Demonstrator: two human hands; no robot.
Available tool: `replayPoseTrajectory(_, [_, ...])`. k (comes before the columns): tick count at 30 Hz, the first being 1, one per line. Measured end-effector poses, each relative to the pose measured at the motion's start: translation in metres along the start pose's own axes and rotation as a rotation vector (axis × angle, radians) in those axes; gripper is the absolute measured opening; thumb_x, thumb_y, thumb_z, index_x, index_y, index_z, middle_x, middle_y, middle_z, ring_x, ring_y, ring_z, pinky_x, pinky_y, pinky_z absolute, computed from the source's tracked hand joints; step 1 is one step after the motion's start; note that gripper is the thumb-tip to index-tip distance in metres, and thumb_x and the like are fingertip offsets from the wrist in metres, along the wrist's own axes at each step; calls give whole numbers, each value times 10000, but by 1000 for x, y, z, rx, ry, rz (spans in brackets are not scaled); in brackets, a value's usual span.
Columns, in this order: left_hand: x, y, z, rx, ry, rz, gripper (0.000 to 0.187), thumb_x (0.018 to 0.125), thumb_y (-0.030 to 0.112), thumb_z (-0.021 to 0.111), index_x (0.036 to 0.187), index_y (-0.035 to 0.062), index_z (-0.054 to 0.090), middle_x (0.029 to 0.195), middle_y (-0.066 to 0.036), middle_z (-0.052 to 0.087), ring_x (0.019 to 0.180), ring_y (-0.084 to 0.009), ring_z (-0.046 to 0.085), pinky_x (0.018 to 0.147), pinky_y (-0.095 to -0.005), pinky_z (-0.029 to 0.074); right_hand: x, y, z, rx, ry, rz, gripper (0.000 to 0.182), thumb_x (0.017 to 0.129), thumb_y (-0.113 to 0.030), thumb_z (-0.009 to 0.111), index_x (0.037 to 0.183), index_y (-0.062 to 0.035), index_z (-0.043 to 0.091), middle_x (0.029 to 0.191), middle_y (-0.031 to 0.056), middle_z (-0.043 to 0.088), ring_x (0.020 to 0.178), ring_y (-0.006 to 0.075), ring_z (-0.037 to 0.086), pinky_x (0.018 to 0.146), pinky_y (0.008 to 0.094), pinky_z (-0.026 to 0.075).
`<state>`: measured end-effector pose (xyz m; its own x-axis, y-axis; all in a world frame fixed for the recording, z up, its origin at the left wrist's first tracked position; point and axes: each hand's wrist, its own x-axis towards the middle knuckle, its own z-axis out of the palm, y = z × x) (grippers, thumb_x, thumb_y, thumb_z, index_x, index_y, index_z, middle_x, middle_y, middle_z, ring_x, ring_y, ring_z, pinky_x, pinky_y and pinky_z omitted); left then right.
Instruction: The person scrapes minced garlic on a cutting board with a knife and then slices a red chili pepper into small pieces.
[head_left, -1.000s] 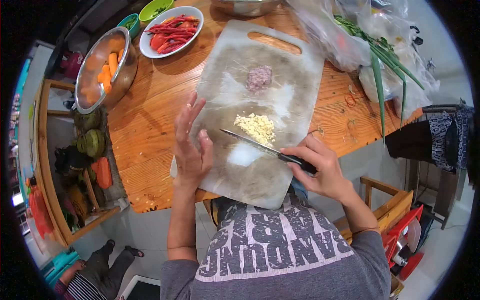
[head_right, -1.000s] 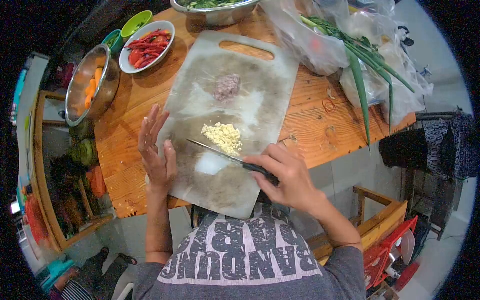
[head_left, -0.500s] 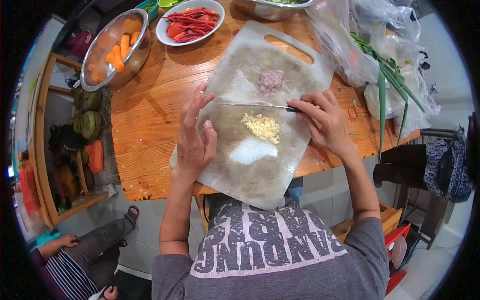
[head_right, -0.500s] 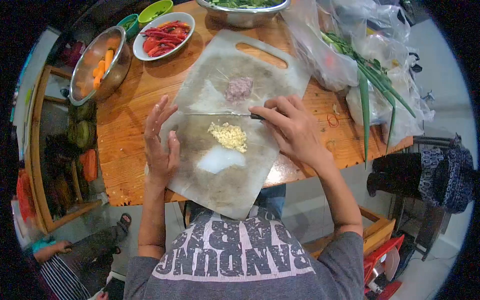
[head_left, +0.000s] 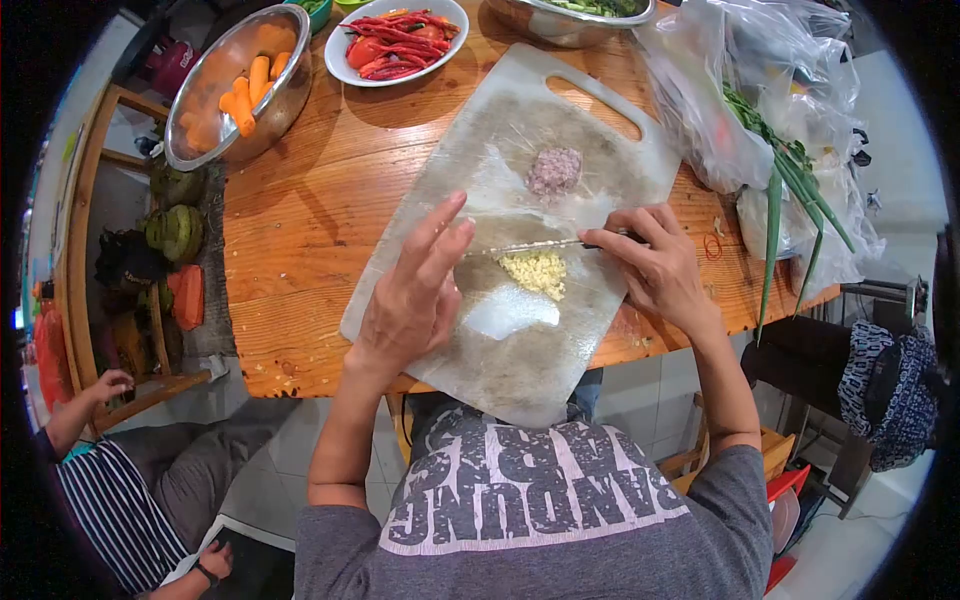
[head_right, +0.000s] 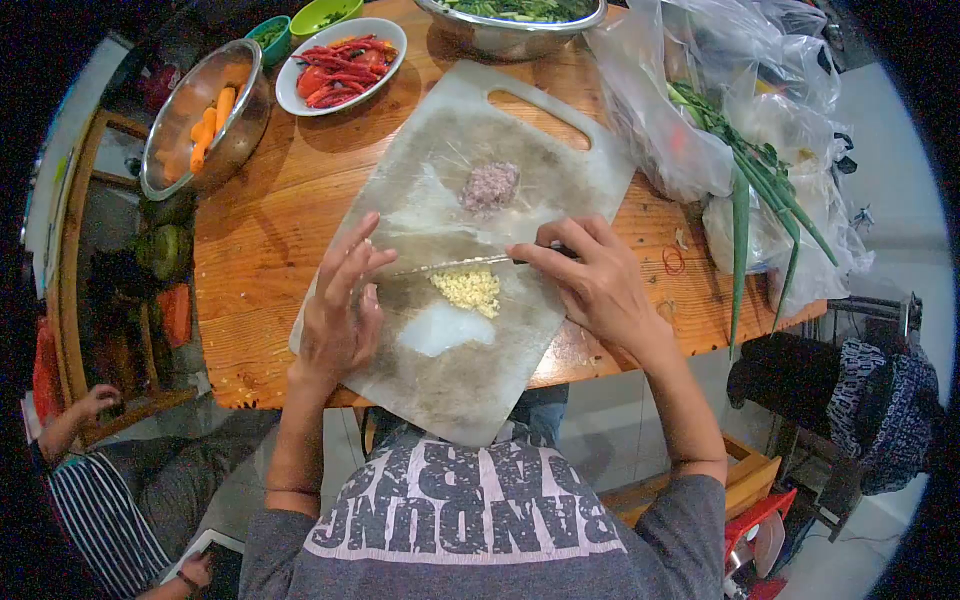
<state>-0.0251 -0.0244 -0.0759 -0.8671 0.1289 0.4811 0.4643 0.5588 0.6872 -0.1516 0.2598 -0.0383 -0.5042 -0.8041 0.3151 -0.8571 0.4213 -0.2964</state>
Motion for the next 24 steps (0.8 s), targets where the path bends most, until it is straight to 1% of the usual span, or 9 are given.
replayPoseTrajectory(3, [7, 18, -9, 83, -5, -5, 805, 805, -183, 472, 1522, 135, 295, 1497, -244, 443, 1367, -406, 487, 1112, -473, 429, -5, -15, -17, -54, 54, 42, 441, 729, -37, 731, 1146, -182, 744, 971, 30, 630, 831, 249, 562, 708, 346, 492])
replayPoseTrajectory(6, [9, 18, -8, 68, 73, 32, 887, 710, -195, 535, 1507, 144, 342, 1543, -221, 391, 1295, -407, 548, 1005, -430, 536, -15, -30, -20, -59, 56, 107, 445, 723, -23, 741, 1141, -174, 751, 950, 30, 634, 807, 231, 565, 683, 332, 491])
replayPoseTrajectory(9, [6, 19, -3, 48, 2, 7, 900, 708, -202, 537, 1511, 156, 341, 1556, -219, 374, 1325, -420, 519, 1025, -438, 523, -25, -46, -7, 6, 106, 194, 459, 724, -9, 750, 1157, -162, 749, 931, 27, 632, 743, 206, 546, 607, 318, 470])
replayPoseTrajectory(12, [5, 17, 1, 72, -57, -44, 901, 739, -200, 517, 1536, 166, 308, 1582, -218, 337, 1342, -428, 495, 1030, -447, 510, -32, -59, 7, -6, 155, 232, 485, 708, -4, 754, 1171, -145, 746, 884, 29, 616, 729, 207, 535, 583, 319, 455])
replayPoseTrajectory(15, [-4, 10, 6, -90, -85, -218, 898, 784, -191, 484, 1568, 182, 253, 1614, -209, 286, 1367, -429, 463, 1029, -445, 500, -39, -70, 22, -3, 151, 278, 493, 703, 11, 745, 1173, -137, 745, 851, 34, 599, 741, 218, 532, 591, 331, 450])
replayPoseTrajectory(16, [-3, 8, 7, -99, -74, -207, 897, 794, -186, 475, 1575, 186, 236, 1621, -206, 270, 1368, -431, 460, 1026, -443, 500, -39, -76, 27, 10, 168, 309, 503, 699, 27, 739, 1176, -131, 743, 831, 39, 584, 747, 229, 529, 610, 345, 444])
replayPoseTrajectory(18, [-3, 3, 9, -118, -59, -185, 895, 815, -177, 459, 1590, 193, 203, 1637, -200, 237, 1369, -436, 455, 1020, -439, 498, -31, -82, 12, 37, 144, 333, 496, 700, 30, 739, 1170, -126, 744, 824, 40, 580, 748, 231, 527, 608, 349, 442])
replayPoseTrajectory(21, [0, 6, 9, -34, -104, -206, 910, 816, -180, 445, 1601, 193, 176, 1637, -200, 235, 1346, -410, 501, 1028, -433, 493, -27, -81, 15, 28, 125, 330, 484, 710, 30, 741, 1170, -119, 740, 825, 42, 567, 758, 231, 530, 590, 349, 438])
replayPoseTrajectory(24, [4, 5, 8, -86, -71, -228, 911, 820, -174, 439, 1608, 185, 154, 1629, -205, 252, 1310, -372, 556, 1038, -436, 485, -22, -86, 4, -8, 105, 325, 470, 726, 23, 741, 1176, -115, 731, 838, 45, 551, 770, 229, 535, 573, 346, 441])
